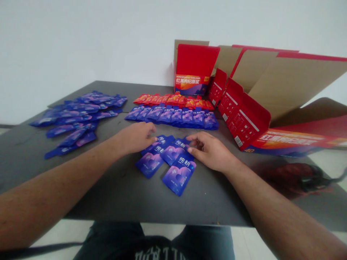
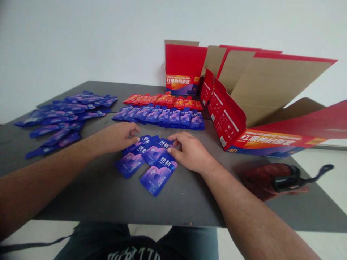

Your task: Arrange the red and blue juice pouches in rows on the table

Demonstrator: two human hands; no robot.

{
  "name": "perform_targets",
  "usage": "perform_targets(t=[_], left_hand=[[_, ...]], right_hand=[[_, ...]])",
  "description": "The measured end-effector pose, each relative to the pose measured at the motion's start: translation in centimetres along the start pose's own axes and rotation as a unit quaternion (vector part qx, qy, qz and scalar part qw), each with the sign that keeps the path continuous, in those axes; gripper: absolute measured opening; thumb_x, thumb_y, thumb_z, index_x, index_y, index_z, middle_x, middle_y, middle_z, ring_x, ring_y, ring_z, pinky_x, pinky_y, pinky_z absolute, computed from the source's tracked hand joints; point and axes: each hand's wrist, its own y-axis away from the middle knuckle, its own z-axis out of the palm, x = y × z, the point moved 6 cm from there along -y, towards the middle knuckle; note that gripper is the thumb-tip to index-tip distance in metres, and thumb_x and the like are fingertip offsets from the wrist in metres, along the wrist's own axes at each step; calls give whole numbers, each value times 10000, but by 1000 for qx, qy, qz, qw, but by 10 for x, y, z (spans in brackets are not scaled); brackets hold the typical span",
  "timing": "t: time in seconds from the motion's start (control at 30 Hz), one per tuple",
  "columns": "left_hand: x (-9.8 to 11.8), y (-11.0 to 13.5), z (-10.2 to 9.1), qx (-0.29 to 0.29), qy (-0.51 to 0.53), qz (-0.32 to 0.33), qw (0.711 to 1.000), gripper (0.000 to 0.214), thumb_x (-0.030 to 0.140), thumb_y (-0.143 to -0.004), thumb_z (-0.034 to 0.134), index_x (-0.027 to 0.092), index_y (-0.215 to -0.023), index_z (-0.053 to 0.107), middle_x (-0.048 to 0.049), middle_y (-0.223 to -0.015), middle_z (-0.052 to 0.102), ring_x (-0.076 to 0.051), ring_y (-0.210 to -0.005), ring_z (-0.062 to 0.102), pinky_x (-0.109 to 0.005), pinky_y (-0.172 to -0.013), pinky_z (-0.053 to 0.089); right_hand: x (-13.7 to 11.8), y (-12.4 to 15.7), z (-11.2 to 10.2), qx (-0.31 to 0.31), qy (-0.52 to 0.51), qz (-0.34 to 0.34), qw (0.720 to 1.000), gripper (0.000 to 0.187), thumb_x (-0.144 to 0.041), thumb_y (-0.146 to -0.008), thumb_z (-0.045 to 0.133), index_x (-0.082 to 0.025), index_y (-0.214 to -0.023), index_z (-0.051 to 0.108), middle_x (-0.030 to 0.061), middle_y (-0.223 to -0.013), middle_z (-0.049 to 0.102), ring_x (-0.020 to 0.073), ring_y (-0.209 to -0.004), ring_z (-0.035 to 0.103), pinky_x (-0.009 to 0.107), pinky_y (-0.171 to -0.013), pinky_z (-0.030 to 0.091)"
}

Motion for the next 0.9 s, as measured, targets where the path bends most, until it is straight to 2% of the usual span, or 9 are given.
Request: perform_targets(t=[0.1,0.2,0.3,0.4,0.57,0.67,0.77,0.83,0.9], left_hand=[[-4,2,6,-56,10,-40,998,438,456,-887,669,199,-1235,741,-87,-1005,817,-278,-922,768,-331,-753,532],[-4,-2,8,-86,74,-46,992,400,431,-862,668,211,-1182,766,-43,-916,821,-242,-850,765,-299,-711,526],[-1,-4,10,-107,111,-18,988,263,412,-857,633,239,-963,800,-10,-855,816,-212,-816,754,-278,-699,513],[1,-2,12,-109,112,-11,988,247,410,-858,602,248,-785,773,1,-721,767,-206,-725,710,-289,-639,470],[-6,8,-8,-29,116,-45,992,219,381,-831,608,244,-714,734,-13,-678,739,-213,-675,680,-303,-615,457],[-28,16,-32,16,116,-69,991,205,405,-821,632,239,-766,738,-9,-675,723,-204,-651,653,-302,-601,446],[-67,19,-57,73,137,-108,982,237,446,-821,650,228,-829,741,-13,-676,707,-195,-624,623,-303,-584,434],[-94,13,-69,119,167,-143,968,246,449,-817,657,219,-853,736,-20,-663,680,-186,-595,591,-306,-574,437],[-115,-1,-73,141,204,-168,954,245,445,-815,660,206,-846,711,-25,-628,618,-174,-560,546,-311,-556,441]], right_hand=[[-35,9,15,-20,49,-135,989,456,-384,-963,779,-200,-1378,730,153,-1317,736,317,-1238,684,513,-1084,549],[-64,19,42,-78,107,-196,972,651,-540,-975,778,-219,-1528,656,168,-1574,629,376,-1486,538,594,-1247,415],[-77,25,67,-145,149,-201,957,730,-621,-993,730,-255,-1608,589,119,-1692,541,398,-1594,419,637,-1310,314],[-79,27,75,-171,164,-191,953,730,-636,-1006,696,-275,-1627,567,91,-1722,513,410,-1617,383,674,-1322,271],[-73,28,70,-179,154,-172,956,726,-655,-1016,664,-277,-1629,568,103,-1722,513,414,-1625,378,689,-1326,262],[-70,27,67,-175,145,-171,959,749,-664,-1017,659,-265,-1642,556,125,-1707,528,417,-1627,377,680,-1321,290],[-66,24,63,-158,134,-164,964,739,-649,-1027,654,-269,-1651,544,136,-1701,530,405,-1608,415,663,-1314,322],[-63,21,60,-145,126,-161,968,706,-621,-1036,653,-259,-1635,560,147,-1694,533,394,-1586,453,651,-1307,346],[-61,19,57,-134,118,-165,970,682,-590,-1043,654,-221,-1612,583,173,-1677,546,388,-1571,477,639,-1296,373]])
